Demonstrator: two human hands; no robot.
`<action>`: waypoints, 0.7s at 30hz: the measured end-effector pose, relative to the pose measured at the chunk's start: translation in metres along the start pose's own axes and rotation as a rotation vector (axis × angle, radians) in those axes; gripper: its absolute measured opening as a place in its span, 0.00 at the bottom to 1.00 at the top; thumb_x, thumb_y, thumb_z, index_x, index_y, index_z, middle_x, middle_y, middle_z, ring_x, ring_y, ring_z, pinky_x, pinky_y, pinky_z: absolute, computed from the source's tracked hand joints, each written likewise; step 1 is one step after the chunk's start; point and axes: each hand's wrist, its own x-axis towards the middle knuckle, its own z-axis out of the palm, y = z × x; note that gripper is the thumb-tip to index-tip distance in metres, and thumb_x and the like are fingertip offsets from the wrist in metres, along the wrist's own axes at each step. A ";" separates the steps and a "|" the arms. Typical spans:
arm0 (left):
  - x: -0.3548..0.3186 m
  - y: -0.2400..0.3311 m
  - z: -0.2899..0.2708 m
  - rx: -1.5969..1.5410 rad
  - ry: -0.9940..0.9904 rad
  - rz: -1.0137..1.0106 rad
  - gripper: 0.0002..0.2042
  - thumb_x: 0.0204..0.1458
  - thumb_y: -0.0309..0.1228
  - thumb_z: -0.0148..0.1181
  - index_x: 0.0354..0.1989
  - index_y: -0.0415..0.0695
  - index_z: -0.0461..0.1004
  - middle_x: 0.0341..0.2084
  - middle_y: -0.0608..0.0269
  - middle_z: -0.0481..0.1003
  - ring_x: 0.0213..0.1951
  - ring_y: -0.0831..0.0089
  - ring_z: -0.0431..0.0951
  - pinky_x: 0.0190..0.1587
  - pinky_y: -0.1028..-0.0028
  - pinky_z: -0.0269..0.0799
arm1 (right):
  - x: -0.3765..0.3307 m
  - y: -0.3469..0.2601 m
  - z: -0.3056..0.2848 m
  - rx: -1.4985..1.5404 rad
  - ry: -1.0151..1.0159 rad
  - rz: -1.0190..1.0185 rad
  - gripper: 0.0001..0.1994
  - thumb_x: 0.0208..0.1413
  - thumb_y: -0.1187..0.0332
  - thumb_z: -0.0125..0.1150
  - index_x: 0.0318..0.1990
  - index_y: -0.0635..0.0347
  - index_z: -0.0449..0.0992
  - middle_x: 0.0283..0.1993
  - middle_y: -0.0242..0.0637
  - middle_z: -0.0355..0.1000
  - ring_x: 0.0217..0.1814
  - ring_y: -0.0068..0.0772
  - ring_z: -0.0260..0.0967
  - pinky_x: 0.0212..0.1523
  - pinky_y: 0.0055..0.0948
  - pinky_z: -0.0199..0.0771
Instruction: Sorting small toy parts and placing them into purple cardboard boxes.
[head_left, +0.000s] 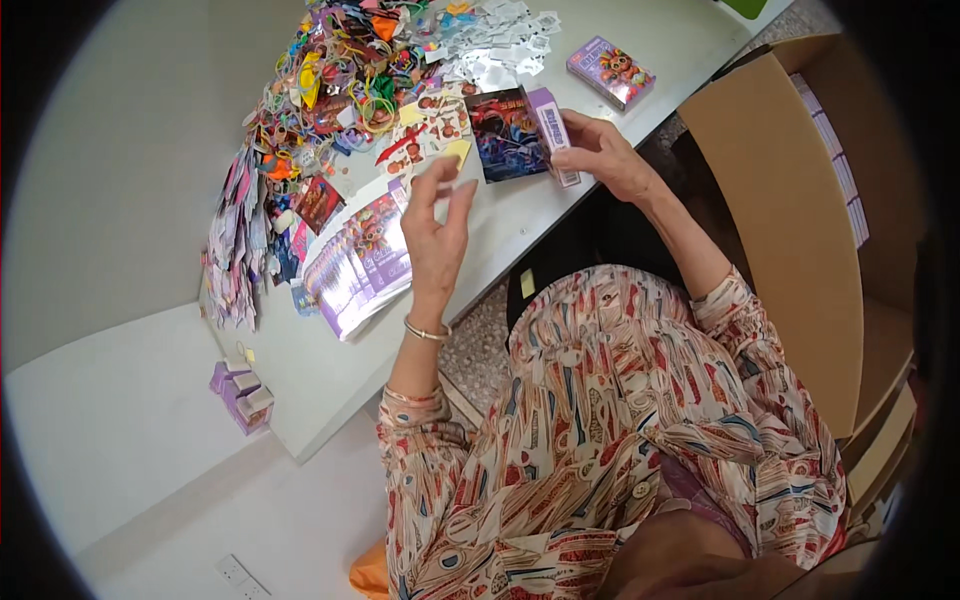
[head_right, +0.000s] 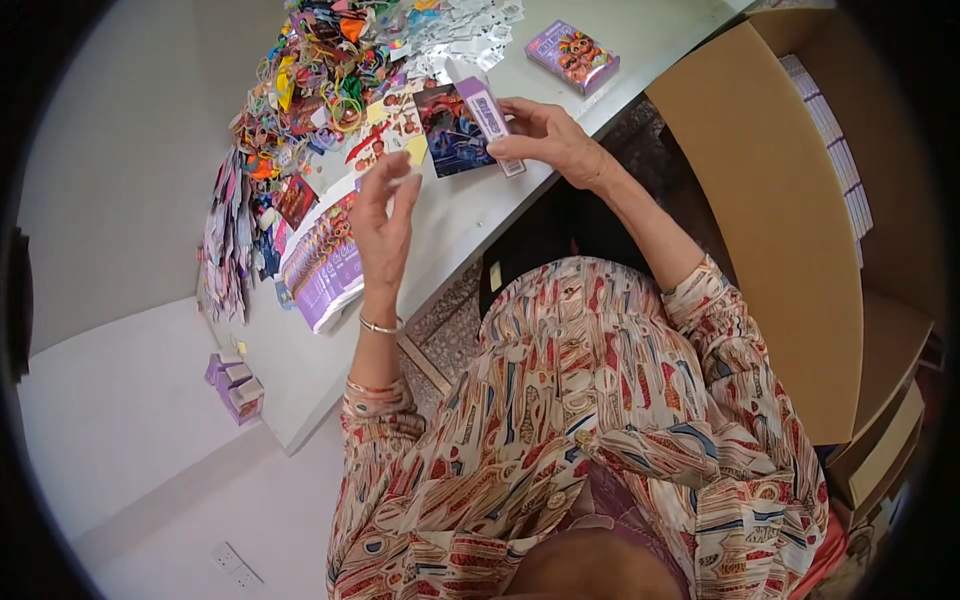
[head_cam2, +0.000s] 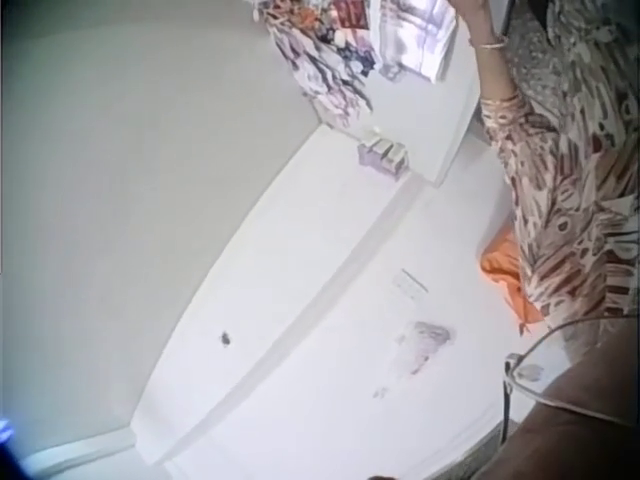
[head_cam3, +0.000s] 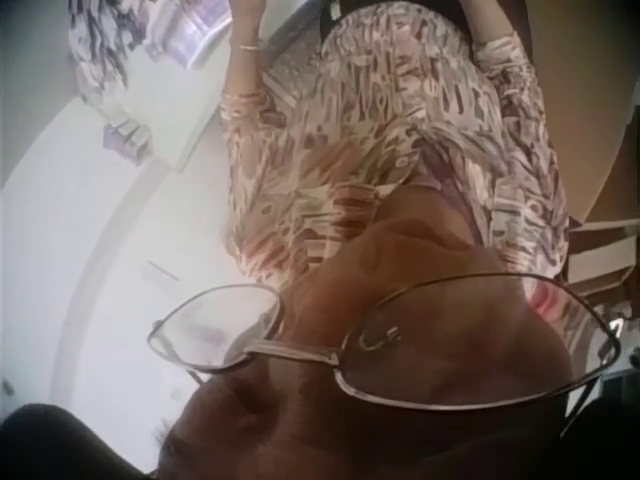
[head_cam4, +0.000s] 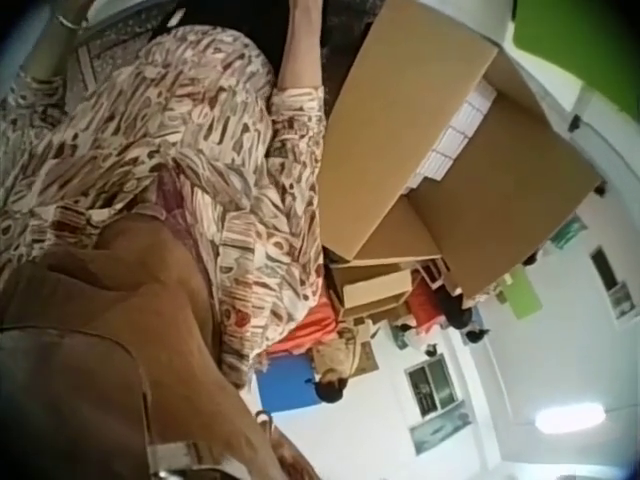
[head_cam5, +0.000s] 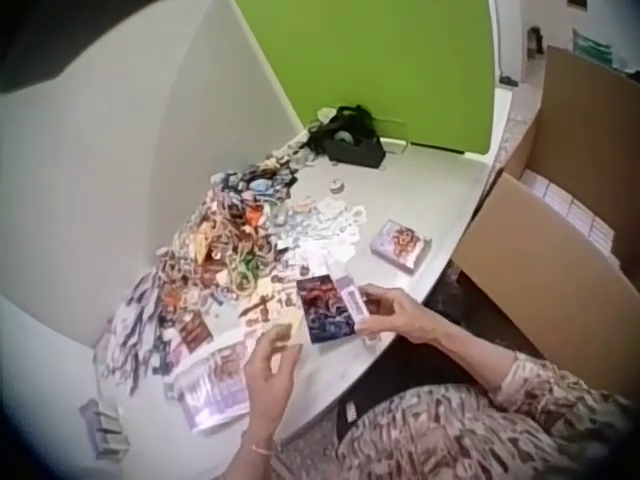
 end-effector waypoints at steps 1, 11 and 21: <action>0.002 0.003 -0.003 0.148 0.002 0.179 0.17 0.51 0.28 0.63 0.50 0.42 0.73 0.50 0.55 0.72 0.49 0.67 0.72 0.51 0.69 0.68 | -0.002 -0.002 0.002 0.004 -0.019 0.000 0.33 0.51 0.66 0.64 0.63 0.70 0.60 0.49 0.33 0.70 0.45 0.20 0.67 0.48 0.22 0.67; -0.011 0.024 0.012 0.643 -0.130 0.751 0.28 0.34 0.25 0.71 0.50 0.56 0.76 0.62 0.51 0.58 0.62 0.47 0.57 0.61 0.57 0.57 | -0.025 -0.008 0.010 0.100 -0.115 0.098 0.33 0.47 0.53 0.64 0.56 0.69 0.67 0.43 0.37 0.73 0.41 0.24 0.72 0.40 0.27 0.77; -0.150 -0.061 0.024 0.362 -0.231 0.113 0.16 0.56 0.36 0.58 0.44 0.34 0.76 0.44 0.47 0.75 0.50 0.50 0.74 0.54 0.59 0.68 | -0.054 -0.007 -0.013 0.012 0.009 0.054 0.34 0.44 0.50 0.66 0.52 0.72 0.69 0.40 0.42 0.74 0.34 0.29 0.75 0.38 0.27 0.78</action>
